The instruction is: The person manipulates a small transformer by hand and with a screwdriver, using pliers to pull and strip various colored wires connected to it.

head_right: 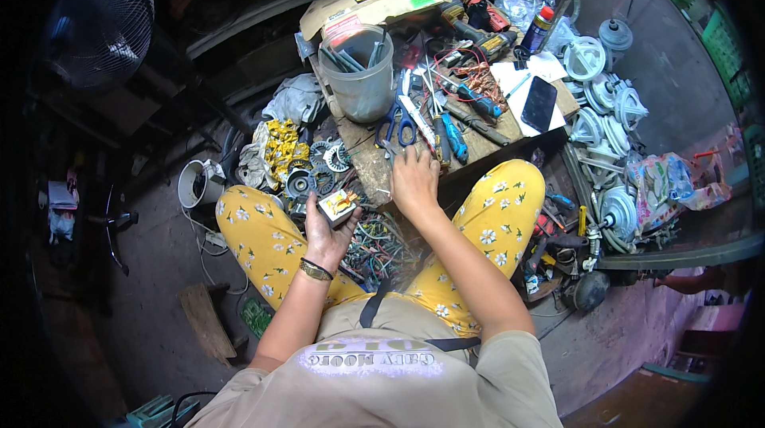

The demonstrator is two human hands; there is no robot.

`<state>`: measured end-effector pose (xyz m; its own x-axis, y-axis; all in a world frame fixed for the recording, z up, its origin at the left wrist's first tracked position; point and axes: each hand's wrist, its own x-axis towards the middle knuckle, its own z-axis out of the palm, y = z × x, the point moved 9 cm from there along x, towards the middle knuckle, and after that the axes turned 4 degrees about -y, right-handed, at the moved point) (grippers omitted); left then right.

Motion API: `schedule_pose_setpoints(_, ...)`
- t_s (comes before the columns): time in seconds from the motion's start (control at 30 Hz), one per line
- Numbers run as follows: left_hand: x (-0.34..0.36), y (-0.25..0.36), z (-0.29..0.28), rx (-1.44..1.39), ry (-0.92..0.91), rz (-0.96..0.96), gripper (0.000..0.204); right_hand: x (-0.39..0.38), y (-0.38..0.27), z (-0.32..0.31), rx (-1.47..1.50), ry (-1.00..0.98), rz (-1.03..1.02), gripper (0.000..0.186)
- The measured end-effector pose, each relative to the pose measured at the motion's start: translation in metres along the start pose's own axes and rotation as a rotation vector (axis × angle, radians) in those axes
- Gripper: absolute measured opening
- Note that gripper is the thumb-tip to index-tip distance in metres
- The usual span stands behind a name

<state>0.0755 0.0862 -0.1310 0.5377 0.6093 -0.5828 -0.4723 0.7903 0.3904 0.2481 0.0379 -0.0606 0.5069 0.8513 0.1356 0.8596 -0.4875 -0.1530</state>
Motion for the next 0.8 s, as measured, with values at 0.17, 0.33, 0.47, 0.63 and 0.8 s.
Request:
schedule_pose_setpoints(0.17,0.018,0.007,0.011,0.158,-0.029,0.096,0.056,0.014,0.008,-0.01,0.061,0.065,-0.015,0.035)
schedule_pose_setpoints(0.33,0.033,-0.001,0.012,0.187,-0.051,0.036,0.062,-0.029,0.079,-0.127,0.342,0.526,-0.045,0.018)
schedule_pose_setpoints(0.47,0.037,-0.001,0.025,0.069,-0.215,0.017,0.053,-0.114,0.209,-0.189,0.595,0.789,0.299,0.013)
schedule_pose_setpoints(0.63,0.03,0.01,0.037,-0.018,-0.422,0.012,0.05,-0.234,0.335,-0.096,0.872,0.791,0.763,0.015)
schedule_pose_setpoints(0.8,0.037,0.018,0.039,0.44,-0.354,0.21,0.047,-0.307,0.306,-0.038,0.055,0.588,0.929,0.026)
